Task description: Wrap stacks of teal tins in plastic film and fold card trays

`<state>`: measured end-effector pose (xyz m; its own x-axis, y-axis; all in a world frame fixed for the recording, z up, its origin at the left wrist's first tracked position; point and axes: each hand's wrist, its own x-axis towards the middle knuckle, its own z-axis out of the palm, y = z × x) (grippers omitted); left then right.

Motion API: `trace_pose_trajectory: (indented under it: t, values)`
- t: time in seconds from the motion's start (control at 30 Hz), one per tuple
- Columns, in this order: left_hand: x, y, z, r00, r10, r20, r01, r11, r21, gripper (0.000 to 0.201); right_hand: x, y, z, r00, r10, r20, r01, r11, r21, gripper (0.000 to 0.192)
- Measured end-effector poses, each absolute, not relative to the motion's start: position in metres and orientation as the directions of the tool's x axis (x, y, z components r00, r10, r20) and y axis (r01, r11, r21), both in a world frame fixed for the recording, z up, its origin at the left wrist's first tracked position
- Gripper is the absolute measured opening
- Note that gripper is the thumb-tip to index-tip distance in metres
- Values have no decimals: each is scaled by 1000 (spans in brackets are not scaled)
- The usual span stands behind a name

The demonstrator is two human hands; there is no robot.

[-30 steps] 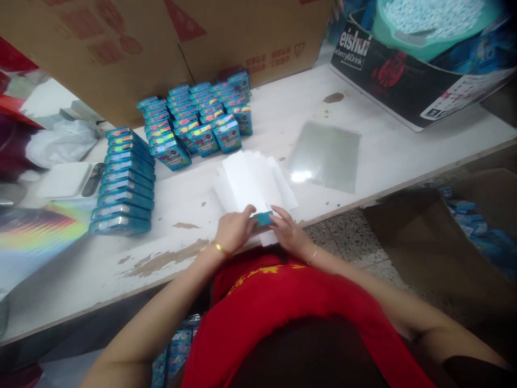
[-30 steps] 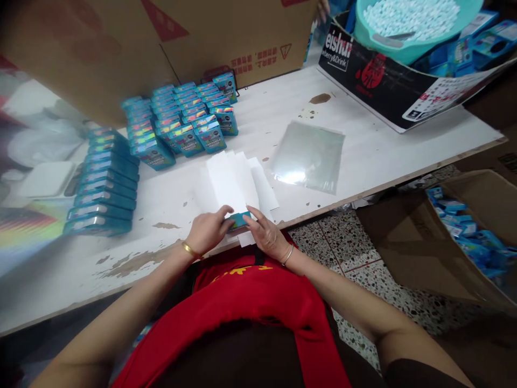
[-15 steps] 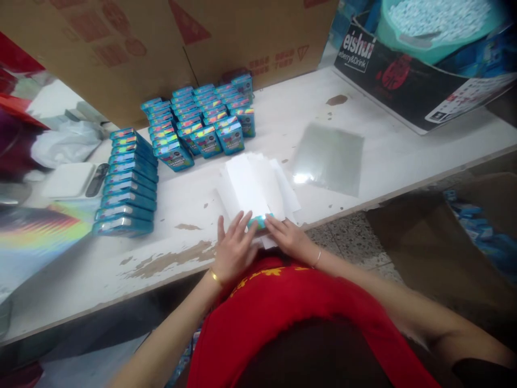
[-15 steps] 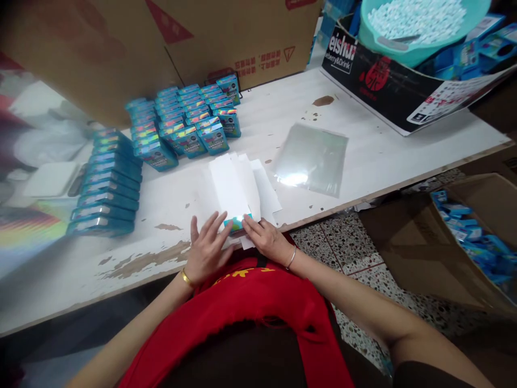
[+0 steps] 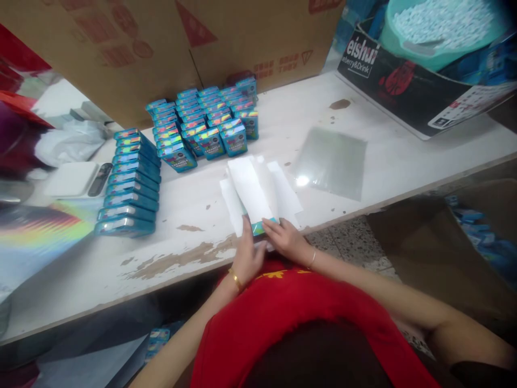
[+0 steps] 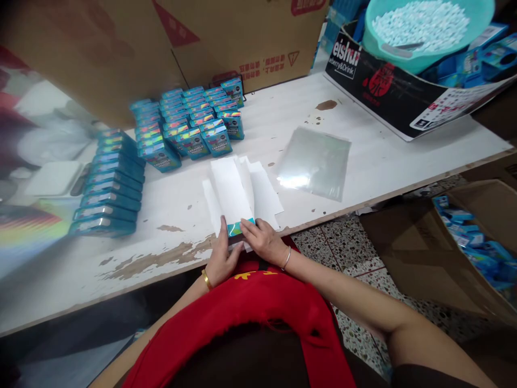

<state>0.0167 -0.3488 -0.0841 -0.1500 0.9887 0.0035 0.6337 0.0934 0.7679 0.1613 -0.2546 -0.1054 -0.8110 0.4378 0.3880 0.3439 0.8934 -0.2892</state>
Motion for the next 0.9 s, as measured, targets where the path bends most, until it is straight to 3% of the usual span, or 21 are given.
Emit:
trace_pose_trajectory:
  t: [0.13,0.23,0.33,0.4,0.47,0.53,0.6,0.67,0.8,0.9]
  values:
    - [9,-348,-75,-212,971,111,747,88,659,78,154,-256,-99,-770,521,368,488,853,-185,18]
    - [5,-345,-59,-148,954,260,909,28,415,62,150,-257,-98,-744,546,386,536,832,-144,17]
    - [3,-335,-44,68,984,163,982,-95,163,26,149,-256,-101,-747,554,367,539,828,-153,17]
    - [2,-325,-39,196,979,58,977,-200,71,22,151,-256,-100,-752,557,353,519,830,-203,17]
    - [-1,-317,-36,275,961,33,961,-276,35,27,154,-257,-94,-732,564,383,469,824,-316,13]
    - [-5,-313,-33,293,952,91,956,-295,10,30,158,-261,-85,-622,648,439,414,748,-519,36]
    - [-8,-312,-29,275,946,172,961,-275,-27,34,160,-266,-76,-430,809,400,331,554,-764,69]
    - [-7,-312,-26,269,939,213,963,-264,-55,36,157,-270,-70,-308,924,227,188,293,-937,79]
    - [5,-310,-23,291,949,122,955,-296,22,28,147,-271,-73,-391,915,-102,-52,-133,-990,54]
    - [13,-306,-18,242,968,-59,960,-231,157,22,147,-270,-78,-388,908,-161,-114,-221,-969,51]
